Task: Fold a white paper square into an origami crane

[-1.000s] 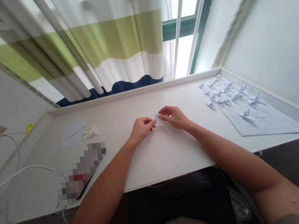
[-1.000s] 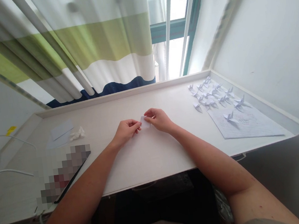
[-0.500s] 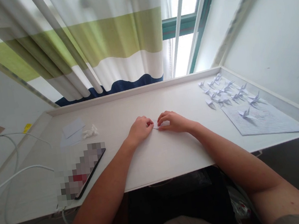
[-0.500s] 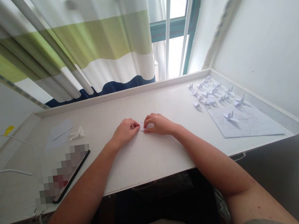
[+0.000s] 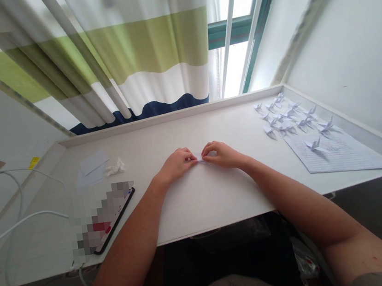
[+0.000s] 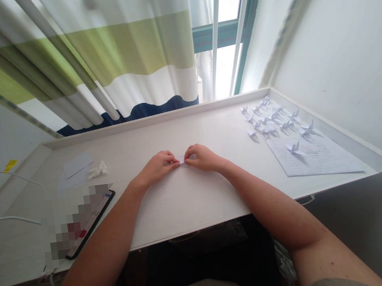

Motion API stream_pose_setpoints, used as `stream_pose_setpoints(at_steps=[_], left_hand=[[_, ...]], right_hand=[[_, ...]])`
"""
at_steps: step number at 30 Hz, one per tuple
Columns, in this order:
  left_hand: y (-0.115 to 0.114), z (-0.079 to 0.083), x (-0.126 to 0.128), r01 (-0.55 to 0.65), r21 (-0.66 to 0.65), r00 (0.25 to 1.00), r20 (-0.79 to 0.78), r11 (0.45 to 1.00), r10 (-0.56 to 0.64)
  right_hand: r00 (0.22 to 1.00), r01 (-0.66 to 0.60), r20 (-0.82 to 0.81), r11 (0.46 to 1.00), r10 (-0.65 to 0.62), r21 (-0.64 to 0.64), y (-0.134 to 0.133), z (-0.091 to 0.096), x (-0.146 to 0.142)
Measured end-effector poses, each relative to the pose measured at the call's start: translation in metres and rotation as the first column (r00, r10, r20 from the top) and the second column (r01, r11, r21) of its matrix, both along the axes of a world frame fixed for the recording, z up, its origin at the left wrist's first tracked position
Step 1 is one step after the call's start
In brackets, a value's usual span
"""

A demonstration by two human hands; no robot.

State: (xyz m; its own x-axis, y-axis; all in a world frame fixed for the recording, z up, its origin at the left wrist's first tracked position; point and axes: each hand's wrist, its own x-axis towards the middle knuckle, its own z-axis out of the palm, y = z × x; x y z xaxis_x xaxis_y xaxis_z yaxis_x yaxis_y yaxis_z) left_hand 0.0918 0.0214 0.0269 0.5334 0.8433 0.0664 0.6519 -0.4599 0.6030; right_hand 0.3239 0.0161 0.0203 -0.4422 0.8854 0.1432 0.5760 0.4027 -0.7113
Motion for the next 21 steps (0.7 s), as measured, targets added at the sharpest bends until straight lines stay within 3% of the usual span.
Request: stream_pose_setpoints(at_steps=[10, 17, 21], left_hand=[[-0.0006, 0.0006, 0.0019, -0.006, 0.031, 0.999, -0.047, 1.0, 0.007], [0.0006, -0.0032, 0.0012, 0.0, 0.048, 0.998, -0.063, 0.999, 0.003], [-0.002, -0.0004, 0.0013, -0.005, 0.039, 0.999, -0.051, 0.999, 0.007]], right_hand=[[0.994, 0.056, 0.093, 0.998, -0.059, 0.042, 0.0008, -0.001, -0.0024], [0.998, -0.056, 0.037, 0.996, 0.054, 0.063, 0.0013, -0.0026, 0.0026], [0.999, -0.037, 0.028, 0.995, 0.034, 0.097, 0.0034, -0.006, 0.0033]])
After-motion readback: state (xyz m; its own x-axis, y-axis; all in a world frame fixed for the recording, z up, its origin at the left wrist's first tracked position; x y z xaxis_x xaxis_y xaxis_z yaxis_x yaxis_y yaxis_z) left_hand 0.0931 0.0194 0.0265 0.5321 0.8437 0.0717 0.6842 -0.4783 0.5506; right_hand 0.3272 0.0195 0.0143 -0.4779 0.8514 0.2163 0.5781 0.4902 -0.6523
